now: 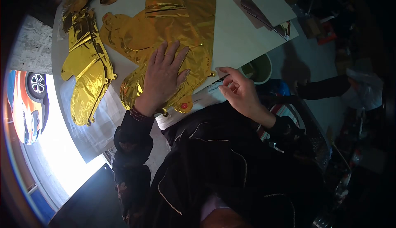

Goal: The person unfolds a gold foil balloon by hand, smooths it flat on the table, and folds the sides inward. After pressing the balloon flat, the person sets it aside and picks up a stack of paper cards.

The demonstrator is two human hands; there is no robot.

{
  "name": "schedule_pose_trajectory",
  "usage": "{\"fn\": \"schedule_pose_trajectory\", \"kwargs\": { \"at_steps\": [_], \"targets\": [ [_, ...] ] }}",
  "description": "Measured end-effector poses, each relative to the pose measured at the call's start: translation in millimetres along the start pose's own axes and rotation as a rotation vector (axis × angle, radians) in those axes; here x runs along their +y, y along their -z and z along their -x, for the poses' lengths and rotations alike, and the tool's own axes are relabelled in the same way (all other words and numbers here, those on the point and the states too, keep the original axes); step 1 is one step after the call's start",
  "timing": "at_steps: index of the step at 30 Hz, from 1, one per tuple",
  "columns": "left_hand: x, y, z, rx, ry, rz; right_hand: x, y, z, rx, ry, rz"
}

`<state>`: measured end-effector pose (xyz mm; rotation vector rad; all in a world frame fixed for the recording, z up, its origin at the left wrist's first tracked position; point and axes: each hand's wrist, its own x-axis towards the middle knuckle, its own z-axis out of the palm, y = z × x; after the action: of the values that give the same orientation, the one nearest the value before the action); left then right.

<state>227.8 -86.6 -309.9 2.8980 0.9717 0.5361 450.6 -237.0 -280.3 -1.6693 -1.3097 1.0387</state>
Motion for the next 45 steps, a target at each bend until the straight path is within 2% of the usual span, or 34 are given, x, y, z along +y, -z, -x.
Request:
{"fn": "schedule_pose_trajectory", "kwargs": {
  "at_steps": [3,6,9,33,39,45],
  "targets": [
    [-0.8,1.6,-0.9,0.003,-0.007,0.009,-0.2,3.5,-11.5,0.090,0.244,0.420],
    [-3.7,6.6,0.3,-0.048,0.030,0.033,-10.5,-1.7,-20.9,0.121,0.380,0.537],
    [-11.5,4.4,3.2,-0.027,0.052,0.024,-3.6,-5.3,-29.3,0.140,0.394,0.537],
    [-11.1,-2.8,9.8,0.072,0.062,-0.071,-7.0,-4.6,-32.7,0.058,0.230,0.421],
    [-12.2,-3.8,9.9,0.068,0.070,-0.041,-6.1,-4.8,-35.6,0.084,0.250,0.510],
    [-13.4,-4.6,10.3,0.068,0.072,-0.031,-12.7,-2.4,-38.0,-0.002,0.150,0.302]
  ]
}}
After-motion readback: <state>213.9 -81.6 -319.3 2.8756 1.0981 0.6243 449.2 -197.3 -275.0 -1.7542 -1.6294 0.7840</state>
